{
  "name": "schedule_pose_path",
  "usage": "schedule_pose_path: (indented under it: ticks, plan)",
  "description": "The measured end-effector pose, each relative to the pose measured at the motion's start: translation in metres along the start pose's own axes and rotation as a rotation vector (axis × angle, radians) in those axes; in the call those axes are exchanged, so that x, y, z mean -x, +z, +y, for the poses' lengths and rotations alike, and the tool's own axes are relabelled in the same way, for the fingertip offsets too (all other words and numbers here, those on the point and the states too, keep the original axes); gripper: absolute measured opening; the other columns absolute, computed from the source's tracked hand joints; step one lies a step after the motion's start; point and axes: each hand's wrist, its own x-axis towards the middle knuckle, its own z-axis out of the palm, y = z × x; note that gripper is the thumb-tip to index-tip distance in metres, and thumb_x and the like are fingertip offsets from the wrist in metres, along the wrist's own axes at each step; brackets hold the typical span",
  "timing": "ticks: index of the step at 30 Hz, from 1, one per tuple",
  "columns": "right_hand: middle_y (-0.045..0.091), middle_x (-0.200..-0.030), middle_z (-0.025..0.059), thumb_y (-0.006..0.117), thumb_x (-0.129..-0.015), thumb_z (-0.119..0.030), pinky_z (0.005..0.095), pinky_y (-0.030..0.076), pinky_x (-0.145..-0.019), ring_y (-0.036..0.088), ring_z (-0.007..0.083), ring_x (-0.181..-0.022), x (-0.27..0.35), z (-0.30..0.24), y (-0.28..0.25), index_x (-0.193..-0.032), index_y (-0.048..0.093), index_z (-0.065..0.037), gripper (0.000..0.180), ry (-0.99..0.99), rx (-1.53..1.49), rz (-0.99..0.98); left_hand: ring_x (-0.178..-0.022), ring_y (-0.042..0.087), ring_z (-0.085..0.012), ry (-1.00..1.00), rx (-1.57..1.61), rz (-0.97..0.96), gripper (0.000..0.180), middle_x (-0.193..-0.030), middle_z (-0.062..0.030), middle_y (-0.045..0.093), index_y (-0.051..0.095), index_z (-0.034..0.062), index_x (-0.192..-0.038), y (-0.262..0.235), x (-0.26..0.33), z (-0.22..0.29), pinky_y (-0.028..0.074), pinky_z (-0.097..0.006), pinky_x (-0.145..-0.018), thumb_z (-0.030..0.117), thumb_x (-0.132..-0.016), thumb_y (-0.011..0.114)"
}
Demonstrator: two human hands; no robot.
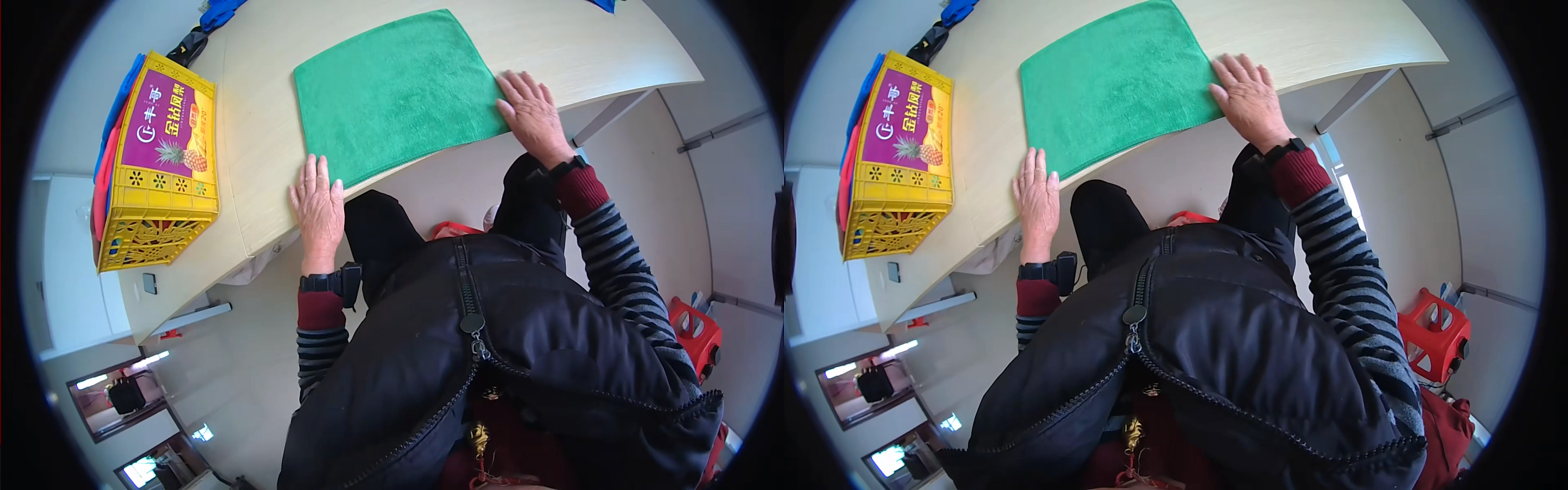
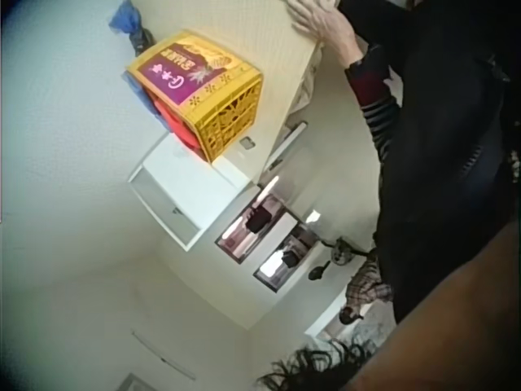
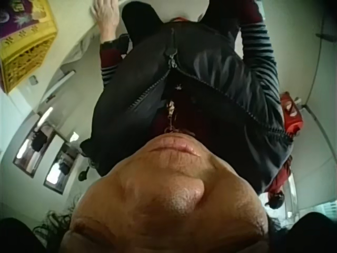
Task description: Neatly fold blue and green towels on a work table.
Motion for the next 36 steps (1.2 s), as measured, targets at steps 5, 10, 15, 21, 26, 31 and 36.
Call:
schedule_pose_path:
  ticks: [5, 10, 15, 21, 26, 31, 36]
  plan:
    - [0.039, -0.157, 0.0116, 0.058, -0.098, -0.035, 0.0506, 0.023, -0.122, 0.03, 0.0332, -0.148, 0.014, -0.008, -0.022, -0.153, 0.04, -0.015, 0.061, -0.006, -0.087, 0.028, -0.145, 0.035, -0.0306, 0.067, 0.113, 0.058, 0.058, -0.156, -0.0111, 0.038, 0.045, 0.0068, -0.147, -0.016, 0.023, 0.007, 0.022, -0.055, -0.121, 0.031, -0.096, 0.061]
    - [0.04, -0.156, 0.0108, 0.073, -0.087, -0.025, 0.0505, 0.025, -0.122, 0.032, 0.0325, -0.147, 0.023, -0.047, -0.041, -0.151, 0.042, -0.014, 0.072, -0.269, -0.197, -0.058, -0.138, 0.043, -0.0313, 0.097, 0.13, 0.112, 0.06, -0.145, -0.0112, 0.048, 0.055, 0.0079, -0.136, -0.026, 0.021, 0.015, 0.027, -0.053, -0.119, 0.018, -0.082, 0.077]
    - [0.042, -0.155, 0.009, 0.078, -0.081, -0.017, 0.05, 0.026, -0.121, 0.034, 0.0315, -0.146, 0.023, -0.046, -0.04, -0.148, 0.046, -0.014, 0.074, -0.269, -0.225, -0.097, -0.127, 0.051, -0.0304, 0.11, 0.161, 0.165, 0.055, -0.13, -0.0101, 0.055, 0.06, 0.0081, -0.125, -0.028, 0.022, 0.014, 0.032, -0.051, -0.116, 0.009, -0.074, 0.082]
    - [0.046, -0.152, 0.0088, 0.075, -0.079, -0.009, 0.0464, 0.031, -0.119, 0.038, 0.031, -0.144, 0.014, -0.029, -0.041, -0.143, 0.051, -0.013, 0.069, -0.284, -0.251, -0.072, -0.115, 0.056, -0.0308, 0.145, 0.191, 0.232, 0.041, -0.116, -0.0097, 0.059, 0.064, 0.0068, -0.109, -0.03, 0.019, 0.015, 0.036, -0.051, -0.113, 0.004, -0.072, 0.081]
    - [0.056, -0.141, 0.0094, 0.071, -0.077, -0.002, 0.0422, 0.042, -0.112, 0.048, 0.031, -0.136, 0.01, -0.014, -0.044, -0.132, 0.061, -0.01, 0.056, -0.325, -0.282, -0.006, -0.111, 0.058, -0.0321, 0.198, 0.224, 0.267, 0.032, -0.104, -0.0106, 0.062, 0.065, 0.0052, -0.099, -0.033, 0.016, 0.019, 0.044, -0.048, -0.105, -0.001, -0.07, 0.078]
    - [0.068, -0.122, 0.0098, 0.069, -0.075, 0.002, 0.0412, 0.053, -0.098, 0.062, 0.0316, -0.117, -0.004, -0.006, -0.045, -0.115, 0.068, -0.006, 0.041, -0.394, -0.396, 0.056, -0.107, 0.059, -0.0329, 0.195, 0.276, 0.27, 0.028, -0.099, -0.0111, 0.063, 0.064, 0.0039, -0.094, -0.053, 0.017, 0.019, 0.047, -0.044, -0.096, -0.006, -0.07, 0.076]
    - [0.072, -0.106, 0.0126, 0.068, -0.079, 0.005, 0.0386, 0.056, -0.089, 0.069, 0.0312, -0.103, -0.05, 0.012, -0.097, -0.11, 0.069, -0.003, 0.033, -0.451, -0.494, -0.145, -0.104, 0.06, -0.0302, 0.17, 0.472, 0.146, 0.024, -0.1, -0.0102, 0.062, 0.062, 0.0032, -0.091, -0.103, -0.004, 0.025, 0.048, -0.039, -0.093, -0.008, -0.073, 0.073]
